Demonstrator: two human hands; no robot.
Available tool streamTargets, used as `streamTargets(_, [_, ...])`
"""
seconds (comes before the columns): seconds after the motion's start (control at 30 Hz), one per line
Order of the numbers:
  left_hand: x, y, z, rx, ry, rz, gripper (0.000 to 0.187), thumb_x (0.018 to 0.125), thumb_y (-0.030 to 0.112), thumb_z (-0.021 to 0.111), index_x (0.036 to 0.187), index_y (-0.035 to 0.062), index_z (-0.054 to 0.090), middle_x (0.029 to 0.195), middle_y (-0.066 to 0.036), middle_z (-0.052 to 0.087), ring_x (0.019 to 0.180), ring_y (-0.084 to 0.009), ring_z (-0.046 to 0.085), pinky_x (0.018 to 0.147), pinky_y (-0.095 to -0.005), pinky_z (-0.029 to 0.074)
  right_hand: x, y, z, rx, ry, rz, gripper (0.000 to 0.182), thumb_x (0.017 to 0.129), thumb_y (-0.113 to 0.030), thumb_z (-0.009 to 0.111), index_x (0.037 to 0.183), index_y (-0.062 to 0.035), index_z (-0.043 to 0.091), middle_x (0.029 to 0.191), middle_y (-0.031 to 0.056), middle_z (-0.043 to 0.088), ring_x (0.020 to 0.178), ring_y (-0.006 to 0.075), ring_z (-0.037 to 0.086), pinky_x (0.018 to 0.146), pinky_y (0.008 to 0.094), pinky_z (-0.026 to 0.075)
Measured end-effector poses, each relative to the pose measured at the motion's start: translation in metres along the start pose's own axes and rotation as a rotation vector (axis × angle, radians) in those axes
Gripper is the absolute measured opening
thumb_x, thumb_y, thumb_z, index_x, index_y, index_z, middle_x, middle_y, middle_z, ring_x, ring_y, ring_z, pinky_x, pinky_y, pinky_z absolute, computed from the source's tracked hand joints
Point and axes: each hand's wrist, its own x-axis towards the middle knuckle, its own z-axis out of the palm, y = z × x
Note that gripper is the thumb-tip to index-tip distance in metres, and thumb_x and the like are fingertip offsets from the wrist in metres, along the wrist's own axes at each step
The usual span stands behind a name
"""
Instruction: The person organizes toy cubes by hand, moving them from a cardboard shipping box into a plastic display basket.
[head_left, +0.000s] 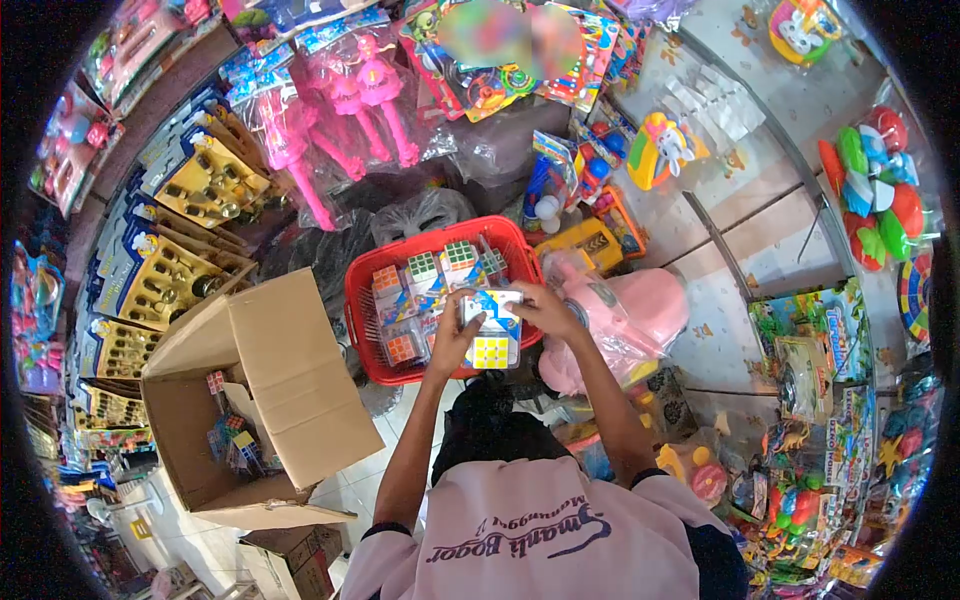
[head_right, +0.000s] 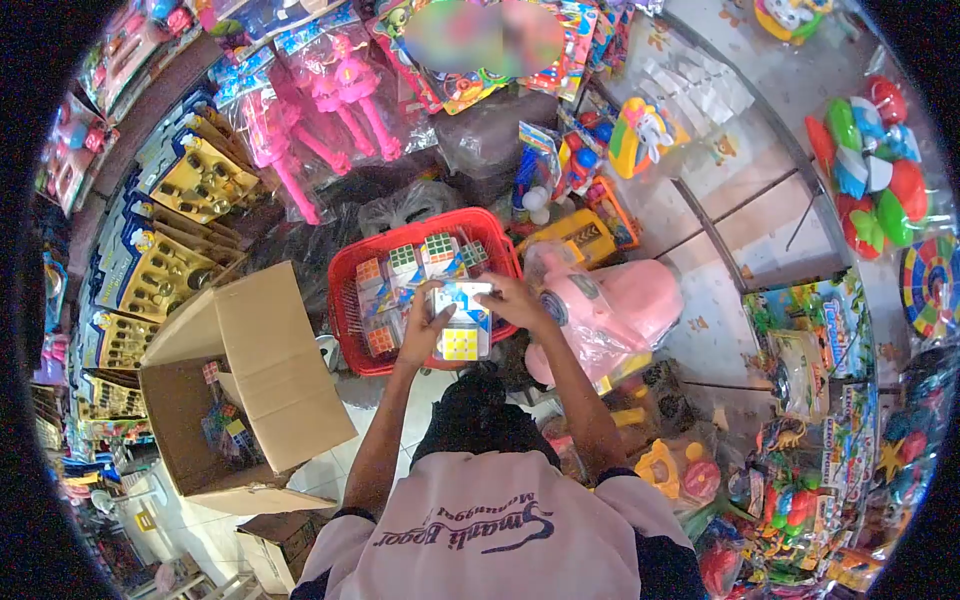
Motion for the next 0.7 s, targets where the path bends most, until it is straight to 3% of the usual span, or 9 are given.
streamTargets(0.07, [0.003,-0.004,-0.001,0.031,-0.023,0.006,0.05,0.089,0.004,0.055,0.133,0.0104,0.031,0.111,-0.01,0.055,0.101,-0.0175,0.054,0.09,-0.0329,0.042,-0.012,-0.021,-0.005,-0.042,0.056,0.1,0.021,0.087,-0.018,0.062,0.1,-0.0026,0.055,0.079,0.0059,0.062,0.072,0.0118,0.059,0.064,0.0296,0.047])
streamTargets(0.17, [0.008,-0.003,-0.002,0.076,0.037,0.091,0.06,0.093,0.01,0.052,0.145,0.013,0.021,0.114,-0.011,0.055,0.106,-0.0189,0.053,0.091,-0.0333,0.041,-0.02,-0.021,-0.01,-0.235,0.252,-0.057,0.016,0.083,-0.012,0.062,0.095,-0.0028,0.055,0.074,0.0105,0.061,0.067,0.017,0.061,0.059,0.0322,0.046])
streamTargets(0.27, [0.018,-0.013,-0.013,0.147,0.092,0.031,0.058,0.094,0.013,0.051,0.144,0.0123,0.024,0.116,-0.012,0.055,0.108,-0.0187,0.052,0.093,-0.0325,0.04,-0.026,-0.018,-0.012,-0.193,0.403,-0.206,0.015,0.078,-0.008,0.062,0.088,-0.0023,0.053,0.07,0.0143,0.058,0.064,0.0261,0.06,0.056,0.0359,0.045])
streamTargets(0.3, [0.021,-0.018,-0.018,0.185,0.107,-0.043,0.049,0.094,0.016,0.05,0.14,0.0093,0.034,0.12,-0.012,0.054,0.111,-0.0186,0.05,0.096,-0.0331,0.039,-0.028,-0.016,-0.012,-0.272,0.438,-0.171,0.015,0.076,-0.007,0.062,0.086,-0.0022,0.052,0.069,0.0142,0.056,0.064,0.0286,0.059,0.056,0.037,0.044])
streamTargets(0.4, [0.031,-0.063,-0.043,0.432,0.026,0.042,0.043,0.094,0.017,0.05,0.135,0.0061,0.041,0.125,-0.012,0.053,0.116,-0.0207,0.049,0.1,-0.0345,0.037,-0.028,-0.01,-0.013,-0.448,0.508,-0.086,0.016,0.073,-0.007,0.062,0.083,-0.0014,0.05,0.067,0.0146,0.054,0.064,0.0348,0.056,0.057,0.0401,0.043])
streamTargets(0.47, [0.032,-0.071,-0.047,0.68,-0.025,0.068,0.047,0.088,0.017,0.058,0.131,0.0037,0.044,0.13,-0.015,0.049,0.122,-0.0288,0.045,0.103,-0.0365,0.034,-0.023,-0.001,-0.011,-0.475,0.506,-0.055,0.019,0.073,-0.008,0.062,0.082,-0.0004,0.048,0.07,0.0157,0.054,0.064,0.0374,0.055,0.058,0.0421,0.043])
streamTargets(0.53, [0.034,-0.085,-0.051,0.856,-0.098,0.142,0.052,0.084,0.018,0.062,0.131,0.0033,0.044,0.132,-0.017,0.047,0.124,-0.0331,0.043,0.104,-0.0364,0.033,-0.017,0.008,-0.003,-0.603,0.573,-0.169,0.015,0.072,-0.007,0.06,0.079,-0.0003,0.048,0.071,0.0181,0.054,0.063,0.0371,0.054,0.057,0.0438,0.044])
streamTargets(0.57, [0.035,-0.093,-0.051,0.951,-0.151,0.12,0.066,0.08,0.022,0.065,0.137,0.0089,0.037,0.139,-0.018,0.04,0.133,-0.0361,0.031,0.109,-0.0447,0.025,-0.015,0.012,0.002,-0.666,0.606,-0.224,0.014,0.072,-0.006,0.059,0.077,-0.0002,0.048,0.072,0.0194,0.053,0.063,0.037,0.054,0.057,0.0446,0.045])
streamTargets(0.7, [0.028,-0.085,-0.034,1.326,-0.238,-0.094,0.083,0.075,0.035,0.069,0.144,0.0168,0.025,0.149,-0.015,0.021,0.139,-0.0359,0.014,0.107,-0.0566,0.02,-0.001,0.029,0.015,-0.81,0.556,-0.102,0.018,0.072,-0.008,0.059,0.087,0.0006,0.055,0.078,0.02,0.056,0.075,0.0398,0.057,0.065,0.0466,0.046])
